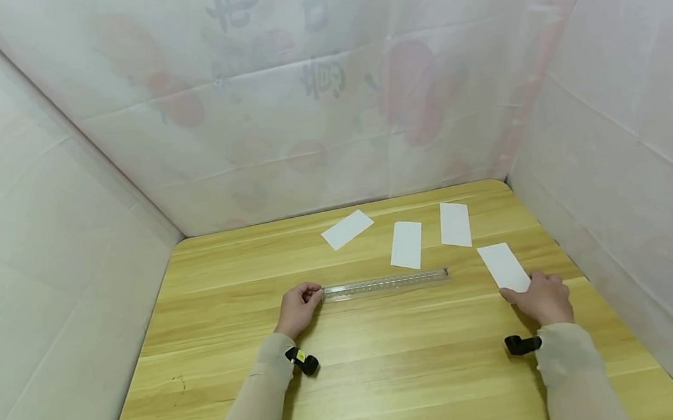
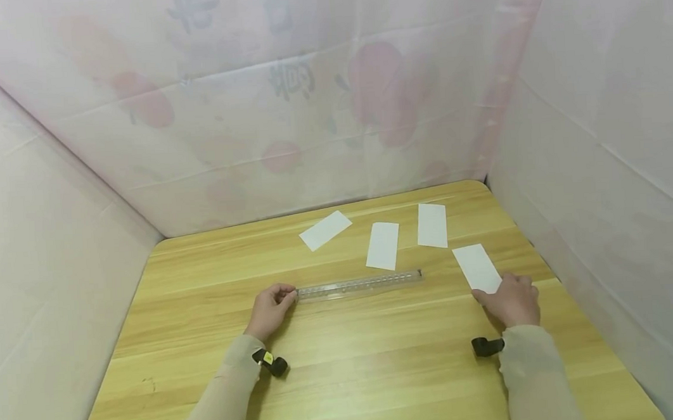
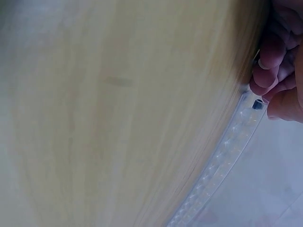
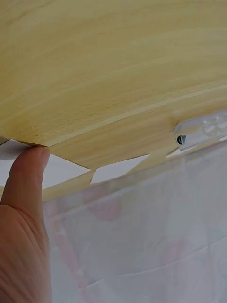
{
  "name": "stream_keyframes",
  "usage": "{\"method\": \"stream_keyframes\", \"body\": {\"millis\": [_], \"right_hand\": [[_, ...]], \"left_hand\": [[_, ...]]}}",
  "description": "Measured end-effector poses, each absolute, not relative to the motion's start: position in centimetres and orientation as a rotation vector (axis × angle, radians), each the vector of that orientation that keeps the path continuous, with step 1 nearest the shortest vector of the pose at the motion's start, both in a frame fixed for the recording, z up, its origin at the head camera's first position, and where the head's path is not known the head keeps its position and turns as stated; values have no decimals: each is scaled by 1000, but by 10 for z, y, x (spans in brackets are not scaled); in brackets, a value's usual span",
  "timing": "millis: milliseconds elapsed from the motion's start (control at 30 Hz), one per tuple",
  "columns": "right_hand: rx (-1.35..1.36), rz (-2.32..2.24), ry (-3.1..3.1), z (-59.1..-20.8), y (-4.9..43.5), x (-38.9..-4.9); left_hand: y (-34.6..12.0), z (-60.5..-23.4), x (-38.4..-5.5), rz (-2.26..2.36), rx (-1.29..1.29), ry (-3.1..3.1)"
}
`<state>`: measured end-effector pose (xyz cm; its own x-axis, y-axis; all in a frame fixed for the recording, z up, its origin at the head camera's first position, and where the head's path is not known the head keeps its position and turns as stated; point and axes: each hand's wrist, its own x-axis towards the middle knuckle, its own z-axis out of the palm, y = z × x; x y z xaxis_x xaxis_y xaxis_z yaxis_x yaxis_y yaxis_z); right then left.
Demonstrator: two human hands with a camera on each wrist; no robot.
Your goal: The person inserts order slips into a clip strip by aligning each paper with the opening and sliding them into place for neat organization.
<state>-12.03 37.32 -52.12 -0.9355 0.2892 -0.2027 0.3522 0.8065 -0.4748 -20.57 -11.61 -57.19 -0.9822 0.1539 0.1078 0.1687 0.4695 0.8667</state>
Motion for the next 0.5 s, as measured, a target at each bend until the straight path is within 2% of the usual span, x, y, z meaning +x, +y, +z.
{"method": "stream_keyframes", "body": {"millis": [500], "right_hand": [[534, -941, 2863, -520, 364, -122]], "left_hand": [[-115, -572, -205, -1584, -288, -2655]]}}
